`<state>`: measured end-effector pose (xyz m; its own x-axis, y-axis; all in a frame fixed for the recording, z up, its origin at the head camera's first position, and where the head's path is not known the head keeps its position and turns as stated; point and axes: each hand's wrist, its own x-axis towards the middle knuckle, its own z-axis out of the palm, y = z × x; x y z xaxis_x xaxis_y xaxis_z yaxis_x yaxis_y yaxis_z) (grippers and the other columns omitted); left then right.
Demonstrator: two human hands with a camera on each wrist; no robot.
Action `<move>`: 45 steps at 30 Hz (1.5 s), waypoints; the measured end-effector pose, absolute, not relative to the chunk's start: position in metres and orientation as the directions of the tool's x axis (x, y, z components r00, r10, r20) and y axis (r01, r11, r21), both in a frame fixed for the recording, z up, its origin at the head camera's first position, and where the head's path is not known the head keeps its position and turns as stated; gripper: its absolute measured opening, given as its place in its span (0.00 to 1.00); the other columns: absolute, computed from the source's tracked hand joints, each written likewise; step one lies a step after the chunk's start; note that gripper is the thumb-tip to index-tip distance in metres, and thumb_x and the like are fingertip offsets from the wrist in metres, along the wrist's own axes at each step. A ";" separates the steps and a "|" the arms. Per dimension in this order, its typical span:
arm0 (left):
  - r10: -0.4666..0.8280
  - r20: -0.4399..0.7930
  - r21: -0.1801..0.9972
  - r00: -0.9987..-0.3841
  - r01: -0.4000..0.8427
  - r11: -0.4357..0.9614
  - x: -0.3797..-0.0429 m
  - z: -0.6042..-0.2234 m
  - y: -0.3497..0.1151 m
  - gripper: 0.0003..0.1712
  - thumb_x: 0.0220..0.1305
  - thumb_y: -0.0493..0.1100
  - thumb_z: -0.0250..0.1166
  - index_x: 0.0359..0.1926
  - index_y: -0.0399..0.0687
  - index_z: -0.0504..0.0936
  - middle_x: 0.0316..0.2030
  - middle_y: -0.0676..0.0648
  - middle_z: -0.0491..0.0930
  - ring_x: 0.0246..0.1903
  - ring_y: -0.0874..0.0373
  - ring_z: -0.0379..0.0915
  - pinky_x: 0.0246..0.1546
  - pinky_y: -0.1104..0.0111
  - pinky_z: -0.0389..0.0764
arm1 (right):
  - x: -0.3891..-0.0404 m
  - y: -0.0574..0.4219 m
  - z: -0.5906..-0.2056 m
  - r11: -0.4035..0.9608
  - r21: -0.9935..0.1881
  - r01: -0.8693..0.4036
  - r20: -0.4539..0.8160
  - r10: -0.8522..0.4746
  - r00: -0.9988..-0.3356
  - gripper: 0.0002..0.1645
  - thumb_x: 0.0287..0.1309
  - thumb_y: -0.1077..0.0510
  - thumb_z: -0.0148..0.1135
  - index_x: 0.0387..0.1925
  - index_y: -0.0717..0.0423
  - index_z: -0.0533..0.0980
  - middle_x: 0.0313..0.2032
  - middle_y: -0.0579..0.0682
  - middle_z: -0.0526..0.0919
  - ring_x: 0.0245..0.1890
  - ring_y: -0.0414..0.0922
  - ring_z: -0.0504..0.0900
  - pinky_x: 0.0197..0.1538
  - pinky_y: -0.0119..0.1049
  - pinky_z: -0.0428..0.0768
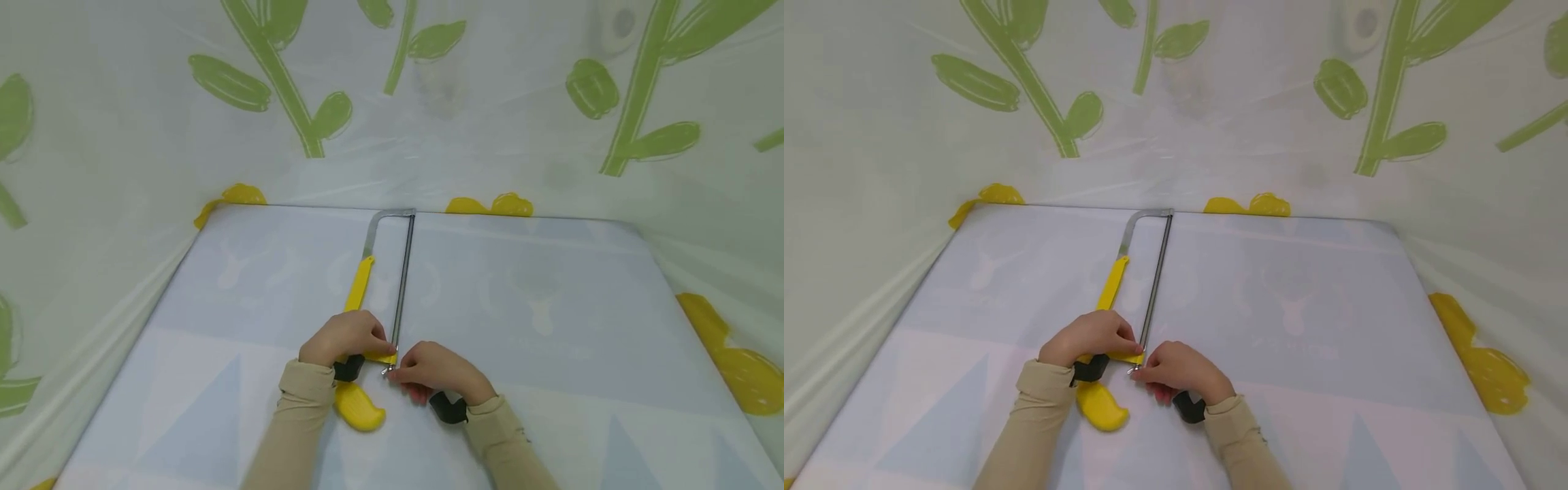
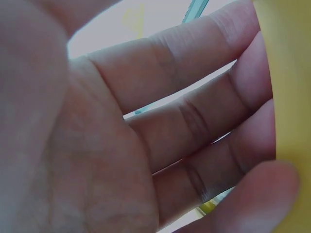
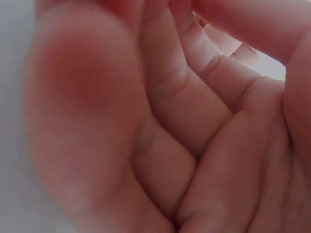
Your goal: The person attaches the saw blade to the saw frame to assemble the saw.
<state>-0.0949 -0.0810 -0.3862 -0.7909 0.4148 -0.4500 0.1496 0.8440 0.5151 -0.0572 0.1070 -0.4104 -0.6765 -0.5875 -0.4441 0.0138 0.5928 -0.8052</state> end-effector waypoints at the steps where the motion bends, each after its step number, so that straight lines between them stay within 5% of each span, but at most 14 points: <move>1: 0.412 -0.452 0.515 -0.791 0.146 0.845 -0.095 -0.387 -0.082 0.13 0.48 0.61 0.64 0.20 0.61 0.80 0.18 0.60 0.75 0.21 0.62 0.68 0.25 0.68 0.68 | -0.057 0.106 -0.410 0.593 -0.805 0.012 -0.443 -0.589 -0.676 0.25 0.51 0.40 0.59 0.12 0.55 0.75 0.10 0.47 0.73 0.11 0.42 0.73 0.17 0.35 0.72; 25: 0.415 -0.479 0.512 -0.773 0.137 0.848 -0.096 -0.389 -0.084 0.15 0.47 0.63 0.63 0.21 0.61 0.81 0.18 0.59 0.76 0.21 0.61 0.68 0.24 0.68 0.67 | -0.052 0.097 -0.407 0.664 -0.746 -0.061 -0.448 -0.567 -0.692 0.29 0.51 0.35 0.54 0.12 0.52 0.74 0.08 0.46 0.72 0.09 0.43 0.73 0.17 0.37 0.72; 35: 0.425 -0.458 0.499 -0.781 0.170 0.850 -0.096 -0.385 -0.085 0.15 0.48 0.62 0.63 0.19 0.60 0.79 0.15 0.58 0.74 0.19 0.61 0.66 0.22 0.69 0.65 | -0.058 0.101 -0.406 0.618 -0.780 -0.102 -0.431 -0.647 -0.629 0.17 0.59 0.47 0.51 0.21 0.49 0.77 0.15 0.46 0.77 0.13 0.43 0.75 0.23 0.34 0.73; 45: 0.440 -0.440 0.544 -0.783 0.158 0.824 -0.094 -0.386 -0.085 0.16 0.48 0.60 0.64 0.16 0.58 0.79 0.11 0.57 0.68 0.16 0.62 0.63 0.19 0.69 0.62 | -0.058 0.103 -0.412 0.596 -0.802 -0.017 -0.450 -0.624 -0.639 0.15 0.60 0.55 0.48 0.23 0.50 0.78 0.14 0.49 0.77 0.12 0.45 0.75 0.19 0.37 0.74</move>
